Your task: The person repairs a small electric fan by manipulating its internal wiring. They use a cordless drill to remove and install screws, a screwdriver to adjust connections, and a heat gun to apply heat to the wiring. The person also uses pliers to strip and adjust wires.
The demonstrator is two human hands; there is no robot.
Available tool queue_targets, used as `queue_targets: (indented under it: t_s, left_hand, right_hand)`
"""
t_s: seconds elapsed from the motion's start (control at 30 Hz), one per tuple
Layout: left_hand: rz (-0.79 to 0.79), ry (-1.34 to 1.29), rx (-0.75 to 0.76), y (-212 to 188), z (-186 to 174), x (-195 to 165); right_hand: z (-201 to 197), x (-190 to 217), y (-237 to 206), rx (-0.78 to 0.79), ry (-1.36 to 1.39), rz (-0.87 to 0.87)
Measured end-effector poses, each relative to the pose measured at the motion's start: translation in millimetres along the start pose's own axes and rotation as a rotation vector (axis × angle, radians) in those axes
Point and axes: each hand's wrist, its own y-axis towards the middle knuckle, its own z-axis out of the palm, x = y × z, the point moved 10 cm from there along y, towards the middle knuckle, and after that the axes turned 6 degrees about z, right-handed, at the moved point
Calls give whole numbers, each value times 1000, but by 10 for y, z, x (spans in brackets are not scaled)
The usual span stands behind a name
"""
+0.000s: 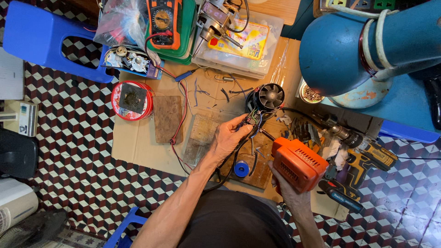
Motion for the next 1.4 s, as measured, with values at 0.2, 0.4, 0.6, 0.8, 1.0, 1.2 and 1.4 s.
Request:
queue_targets:
  t_s: [0.2,0.4,0.6,0.8,1.0,1.2,1.4]
  left_hand:
    - [-29,37,0,5,-6,39]
    - [23,14,12,3,-6,38]
    - [17,-21,32,9,10,71]
    - [17,-44,40,-7,-5,85]
    - [28,-46,32,6,-9,65]
    - [31,-29,36,6,-16,76]
    - [15,3,18,14,-20,83]
  right_hand:
    - [-6,-52,-9,-6,9,45]
    - [35,0,-28,11,9,-36]
    - [52,35,-53,43,94,-46]
    - [29,-59,-74,-12,106,39]
    - [46,-116,-46,-11,68,51]
    - [-20,-84,-101,-35,40,19]
    - [-153,53,-150,-114,208,-162]
